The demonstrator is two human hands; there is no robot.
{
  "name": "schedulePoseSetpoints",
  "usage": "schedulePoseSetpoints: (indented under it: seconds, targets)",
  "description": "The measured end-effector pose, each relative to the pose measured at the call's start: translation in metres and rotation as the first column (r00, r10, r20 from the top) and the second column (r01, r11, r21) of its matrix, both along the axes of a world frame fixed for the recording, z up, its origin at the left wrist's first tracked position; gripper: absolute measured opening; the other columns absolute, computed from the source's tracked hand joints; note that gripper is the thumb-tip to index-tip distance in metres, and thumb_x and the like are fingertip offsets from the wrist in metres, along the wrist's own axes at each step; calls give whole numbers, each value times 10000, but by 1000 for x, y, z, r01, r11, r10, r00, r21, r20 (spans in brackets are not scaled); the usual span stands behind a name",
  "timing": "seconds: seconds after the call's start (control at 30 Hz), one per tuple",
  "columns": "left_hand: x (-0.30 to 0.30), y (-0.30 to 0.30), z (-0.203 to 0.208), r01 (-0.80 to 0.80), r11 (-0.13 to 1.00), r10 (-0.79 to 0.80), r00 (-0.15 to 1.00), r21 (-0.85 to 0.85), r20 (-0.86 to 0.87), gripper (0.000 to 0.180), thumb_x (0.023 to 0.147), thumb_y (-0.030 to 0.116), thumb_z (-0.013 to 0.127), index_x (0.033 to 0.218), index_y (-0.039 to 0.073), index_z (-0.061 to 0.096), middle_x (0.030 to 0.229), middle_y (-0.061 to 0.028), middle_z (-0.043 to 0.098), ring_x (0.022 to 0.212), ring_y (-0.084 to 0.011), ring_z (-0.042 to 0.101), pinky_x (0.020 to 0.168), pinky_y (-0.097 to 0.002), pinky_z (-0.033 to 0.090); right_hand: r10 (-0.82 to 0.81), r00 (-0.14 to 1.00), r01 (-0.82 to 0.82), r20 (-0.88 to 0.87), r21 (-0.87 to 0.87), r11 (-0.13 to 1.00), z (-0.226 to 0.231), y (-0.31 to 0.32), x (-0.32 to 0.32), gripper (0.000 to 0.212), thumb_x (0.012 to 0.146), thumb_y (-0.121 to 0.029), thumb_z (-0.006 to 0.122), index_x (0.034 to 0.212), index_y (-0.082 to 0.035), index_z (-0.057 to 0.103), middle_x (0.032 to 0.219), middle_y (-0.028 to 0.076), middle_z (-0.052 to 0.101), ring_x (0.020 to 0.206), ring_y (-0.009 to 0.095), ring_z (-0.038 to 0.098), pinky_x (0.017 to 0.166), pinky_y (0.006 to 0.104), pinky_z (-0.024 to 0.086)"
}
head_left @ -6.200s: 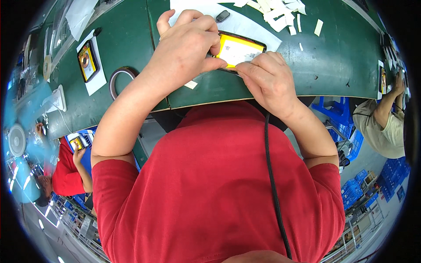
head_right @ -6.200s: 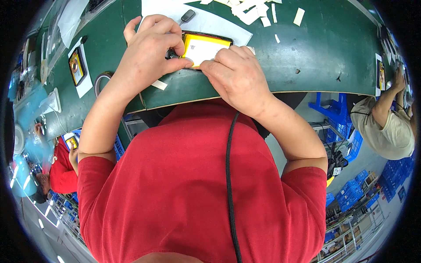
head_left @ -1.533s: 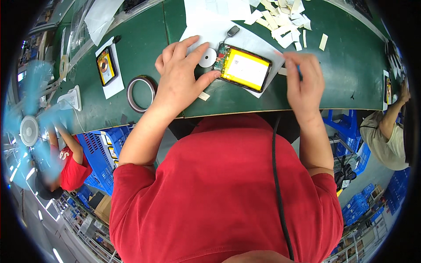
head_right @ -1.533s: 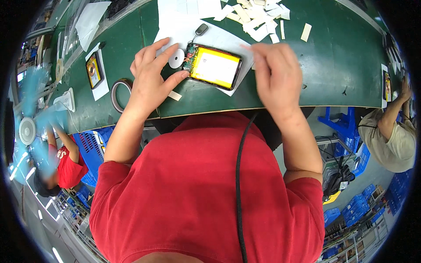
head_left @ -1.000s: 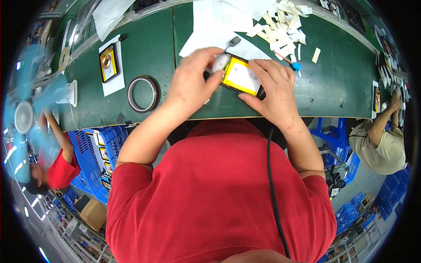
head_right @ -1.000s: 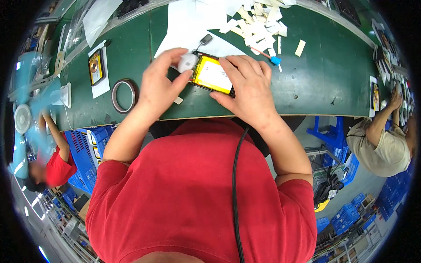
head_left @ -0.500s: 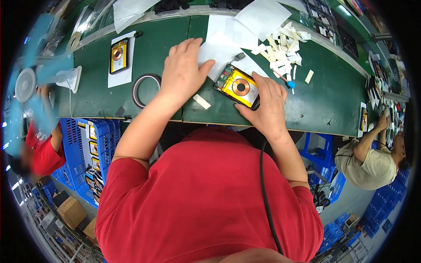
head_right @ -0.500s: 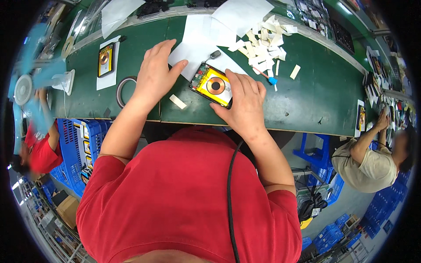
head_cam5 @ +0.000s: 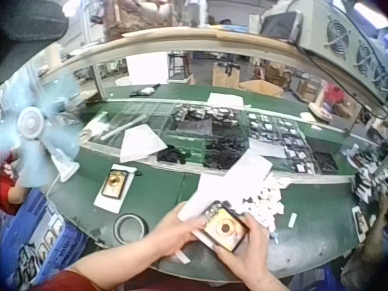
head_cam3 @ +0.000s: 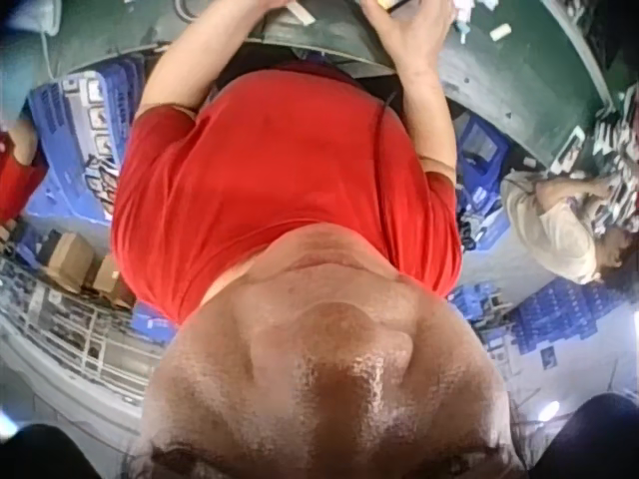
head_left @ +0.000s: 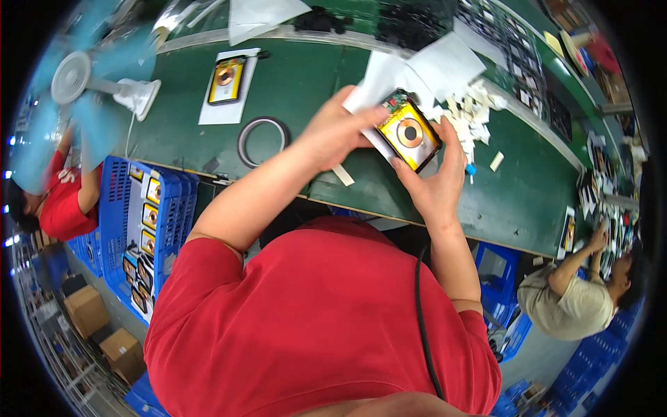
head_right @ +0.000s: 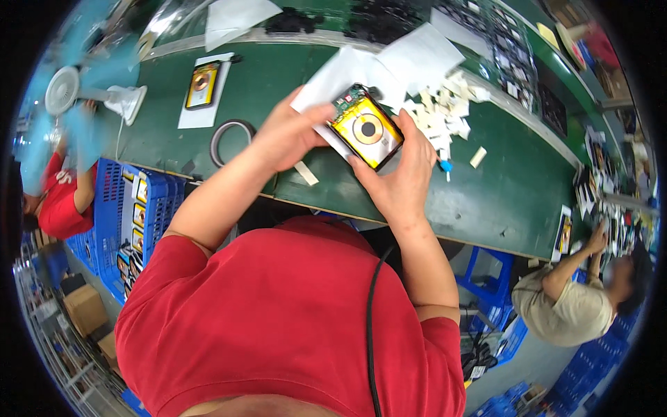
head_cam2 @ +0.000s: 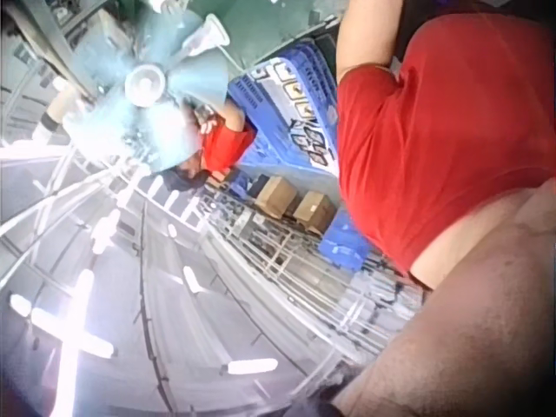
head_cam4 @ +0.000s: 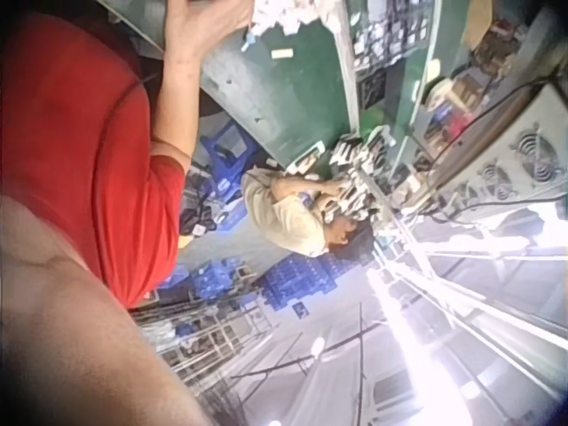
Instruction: Assembling small electronic components by applying adhesive tape and connecting parts on a factory assembly line.
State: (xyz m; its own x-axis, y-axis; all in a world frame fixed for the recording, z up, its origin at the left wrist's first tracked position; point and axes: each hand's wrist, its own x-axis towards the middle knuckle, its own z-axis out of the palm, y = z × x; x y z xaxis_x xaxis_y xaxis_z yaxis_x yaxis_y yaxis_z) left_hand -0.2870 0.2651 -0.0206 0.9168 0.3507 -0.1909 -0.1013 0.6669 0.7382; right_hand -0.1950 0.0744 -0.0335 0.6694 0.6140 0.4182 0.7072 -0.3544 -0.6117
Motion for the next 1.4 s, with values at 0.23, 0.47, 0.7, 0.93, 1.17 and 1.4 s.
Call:
schedulePoseSetpoints:
  seconds: [0.23,0.47,0.7,0.93,1.17,1.4]
  targets:
    - [-20,36,9,-281,934,280,959,221,34,331,901,101,766,1169,26,587,1013,-55,687,910,-123,680,656,-256,538,188,975,-207,119,180,962,6,17,-4,1039,691,-273,944,1515,15,379,1484,233,485,1347,411,473,1148,494,354]
    - [-76,186,55,-216,829,369,904,515,-214,311,934,162,781,1151,-28,665,1045,-132,749,888,-205,753,789,-352,634,125,986,-146,108,212,966,0,2,6,829,834,-117,806,1529,19,374,1456,223,462,1228,350,557,1070,450,434]
    - [-81,263,1,-131,712,532,742,689,-408,390,908,162,810,1178,-73,654,1006,-163,747,792,-206,744,656,-358,629,173,983,-180,55,180,967,-20,-4,-6,757,864,-72,754,1525,3,393,1486,199,466,1213,310,579,1051,425,439]
    - [-82,248,5,436,298,731,468,849,-497,1114,712,712,813,1404,-118,543,1253,-277,688,1118,-328,709,941,-389,563,152,986,-162,73,156,974,-28,-7,-2,726,878,-57,737,1521,-4,405,1478,196,474,1209,309,583,1050,428,445]
    - [-92,257,-12,647,350,635,368,678,-679,1045,553,728,894,1149,-111,713,1137,-250,741,1010,-336,736,857,-419,578,203,978,-207,42,151,967,-33,-3,-4,607,894,-75,729,1438,36,484,1450,251,466,1236,393,549,1049,459,493]
    - [-88,239,-27,486,292,640,541,824,-546,937,555,584,943,1182,-63,690,1196,-244,714,1081,-337,708,918,-400,562,245,966,-250,78,60,966,-37,-7,2,525,911,-62,714,1396,21,532,1451,247,472,1329,398,509,1100,464,457]
